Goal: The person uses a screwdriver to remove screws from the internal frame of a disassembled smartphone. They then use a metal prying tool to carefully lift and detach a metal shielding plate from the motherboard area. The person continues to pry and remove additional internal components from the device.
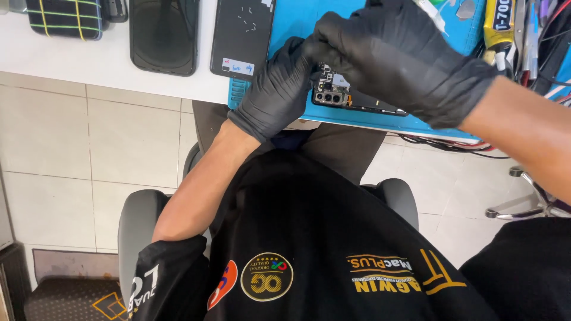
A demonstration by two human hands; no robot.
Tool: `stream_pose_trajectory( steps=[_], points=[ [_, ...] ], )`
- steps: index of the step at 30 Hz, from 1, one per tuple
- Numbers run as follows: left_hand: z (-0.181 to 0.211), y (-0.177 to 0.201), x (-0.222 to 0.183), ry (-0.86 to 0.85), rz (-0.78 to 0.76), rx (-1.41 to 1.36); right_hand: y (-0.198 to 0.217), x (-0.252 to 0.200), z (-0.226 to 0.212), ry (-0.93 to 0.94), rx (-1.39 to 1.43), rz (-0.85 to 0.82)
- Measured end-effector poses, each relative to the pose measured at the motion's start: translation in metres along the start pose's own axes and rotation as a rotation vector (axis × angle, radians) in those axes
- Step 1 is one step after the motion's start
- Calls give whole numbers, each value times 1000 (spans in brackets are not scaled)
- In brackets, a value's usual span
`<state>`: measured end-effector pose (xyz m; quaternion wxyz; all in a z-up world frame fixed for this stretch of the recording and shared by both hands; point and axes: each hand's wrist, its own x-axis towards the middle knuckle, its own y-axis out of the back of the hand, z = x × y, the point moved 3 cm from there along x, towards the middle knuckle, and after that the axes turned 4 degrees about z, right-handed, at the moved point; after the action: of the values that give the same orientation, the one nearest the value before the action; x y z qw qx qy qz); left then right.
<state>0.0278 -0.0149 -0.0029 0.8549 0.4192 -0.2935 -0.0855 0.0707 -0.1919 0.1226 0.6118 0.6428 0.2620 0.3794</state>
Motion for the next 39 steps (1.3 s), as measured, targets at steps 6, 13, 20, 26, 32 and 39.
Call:
stream_pose_trajectory(
  steps=[6,13,20,26,32,39],
  points=[
    [2,-1,0,72,-19,19,24,-3,1,109,-161,12],
    [-1,-6,-2,23,-17,-6,31,-1,2,91,-86,-28],
    [1,1,0,96,-68,-108,27,-7,6,64,-121,-145],
    [6,10,8,95,-7,-111,37,0,-3,106,-215,-90],
    [1,3,19,49,-35,-88,40,-1,-5,58,-91,-97],
    [4,-3,36,-177,-33,293,37,-17,-5,-52,66,-30]
  ],
)
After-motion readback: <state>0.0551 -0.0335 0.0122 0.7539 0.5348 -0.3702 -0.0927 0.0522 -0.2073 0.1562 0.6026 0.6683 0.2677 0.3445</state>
